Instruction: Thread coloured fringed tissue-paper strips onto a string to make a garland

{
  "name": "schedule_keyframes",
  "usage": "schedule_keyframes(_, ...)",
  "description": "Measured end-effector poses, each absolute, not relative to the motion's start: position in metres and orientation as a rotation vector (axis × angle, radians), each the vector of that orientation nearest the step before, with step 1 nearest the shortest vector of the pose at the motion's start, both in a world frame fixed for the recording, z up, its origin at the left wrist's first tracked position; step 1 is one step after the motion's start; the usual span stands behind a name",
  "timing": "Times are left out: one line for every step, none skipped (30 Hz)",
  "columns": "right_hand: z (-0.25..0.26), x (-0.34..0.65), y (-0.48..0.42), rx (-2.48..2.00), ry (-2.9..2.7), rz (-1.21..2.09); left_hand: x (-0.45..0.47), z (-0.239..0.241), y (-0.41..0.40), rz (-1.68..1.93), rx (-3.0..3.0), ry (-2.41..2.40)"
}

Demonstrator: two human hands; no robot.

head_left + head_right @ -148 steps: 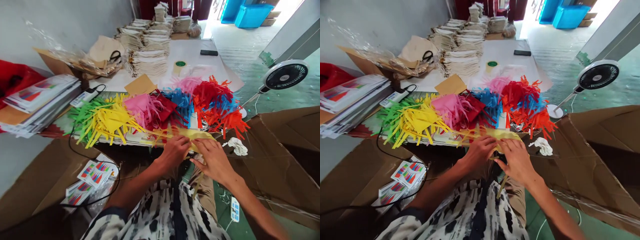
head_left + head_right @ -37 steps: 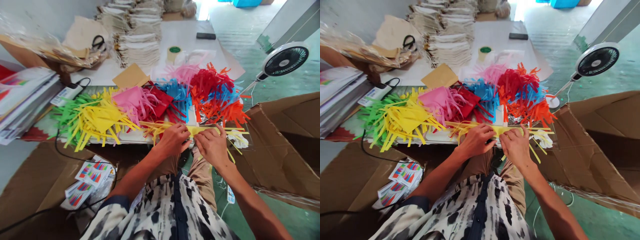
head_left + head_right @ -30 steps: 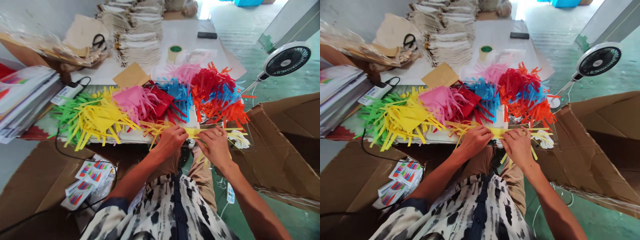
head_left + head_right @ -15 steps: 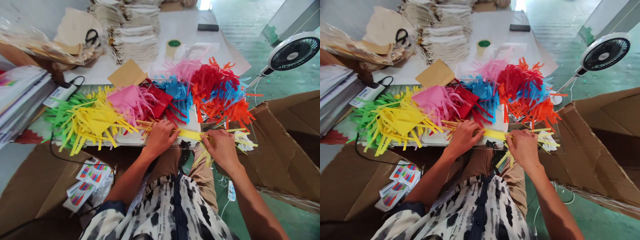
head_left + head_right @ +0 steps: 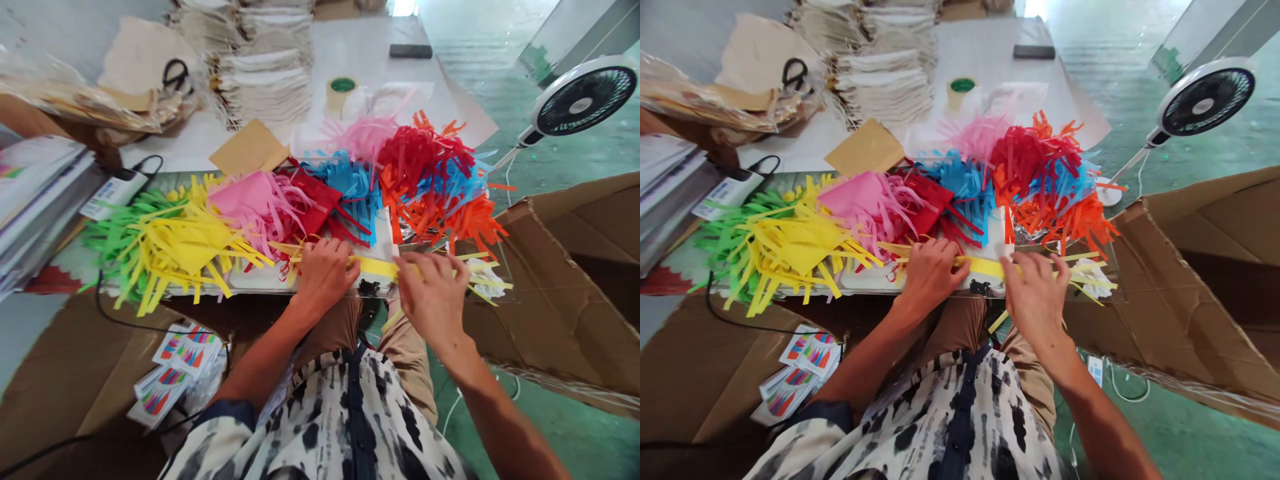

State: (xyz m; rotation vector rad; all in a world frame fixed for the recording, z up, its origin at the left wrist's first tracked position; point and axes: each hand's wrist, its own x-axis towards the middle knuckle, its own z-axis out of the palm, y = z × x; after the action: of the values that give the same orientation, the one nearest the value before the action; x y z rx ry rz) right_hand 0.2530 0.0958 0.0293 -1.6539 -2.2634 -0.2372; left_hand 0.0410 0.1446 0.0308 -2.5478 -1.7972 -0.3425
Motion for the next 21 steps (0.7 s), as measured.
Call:
schedule_keyframes(0.028, 0.251, 0.092, -1.584, -2.308, -0.207, 0.04, 0.03, 0.144, -0.351, -2.541, -1.795)
schedule_keyframes(0.027, 0.25, 0.088, -1.539, -2.341, -0.174, 0.039, 0.03, 0.144, -0.36, -2.538, -1.794)
schedule_keyframes(0.025, 0.25, 0.086, -1.522, -2.358, -0.148, 0.036, 0.031, 0.145, -0.368, -2.535, -1.793)
schedule_keyframes(0.023, 0.252, 0.083, -1.527, -2.355, -0.134, 0.031, 0.032, 0.145, -0.378, -2.525, -1.795)
schedule_keyframes(0.022, 0.255, 0.082, -1.541, -2.342, -0.13, 0.025, 0.034, 0.146, -0.387, -2.505, -1.801)
schedule_keyframes(0.02, 0.259, 0.081, -1.552, -2.328, -0.129, 0.018, 0.037, 0.147, -0.396, -2.472, -1.813)
schedule_keyframes(0.019, 0.263, 0.081, -1.556, -2.317, -0.124, 0.011, 0.041, 0.148, -0.406, -2.426, -1.834)
schedule_keyframes(0.019, 0.267, 0.081, -1.553, -2.309, -0.118, 0.004, 0.045, 0.148, -0.428, -2.365, -1.862)
schedule_keyframes(0.019, 0.27, 0.082, -1.55, -2.302, -0.111, -0.001, 0.048, 0.147, -0.47, -2.301, -1.889)
schedule_keyframes(0.019, 0.272, 0.082, -1.549, -2.296, -0.104, -0.003, 0.052, 0.145, -0.527, -2.261, -1.895)
schedule_keyframes(0.019, 0.272, 0.083, -1.547, -2.295, -0.098, -0.002, 0.054, 0.142, -0.592, -2.275, -1.861)
schedule_keyframes(0.02, 0.272, 0.084, -1.549, -2.295, -0.095, 0.002, 0.054, 0.139, -0.656, -2.354, -1.772)
schedule_keyframes(0.021, 0.271, 0.084, -1.551, -2.296, -0.099, 0.009, 0.053, 0.135, -0.704, -2.488, -1.629)
schedule_keyframes(0.022, 0.269, 0.085, -1.557, -2.299, -0.106, 0.018, 0.05, 0.131, -0.718, -2.664, -1.427)
schedule_keyframes(0.023, 0.267, 0.085, -1.564, -2.303, -0.117, 0.027, 0.046, 0.127, -0.698, -2.821, -1.215)
schedule_keyframes(0.024, 0.266, 0.085, -1.567, -2.308, -0.13, 0.036, 0.041, 0.123, -0.66, -2.928, -1.05)
schedule_keyframes(0.025, 0.265, 0.085, -1.568, -2.313, -0.145, 0.043, 0.036, 0.12, -0.628, -2.985, -0.967)
schedule_keyframes(0.025, 0.266, 0.084, -1.567, -2.32, -0.157, 0.048, 0.032, 0.117, -0.61, -3.011, -0.952)
schedule_keyframes(0.024, 0.266, 0.084, -1.562, -2.326, -0.165, 0.05, 0.029, 0.115, -0.602, -3.02, -0.986)
schedule_keyframes(0.023, 0.267, 0.083, -1.557, -2.33, -0.17, 0.048, 0.027, 0.114, -0.607, -3.02, -1.048)
schedule_keyframes(0.022, 0.269, 0.082, -1.552, -2.328, -0.173, 0.044, 0.027, 0.114, -0.62, -3.017, -1.121)
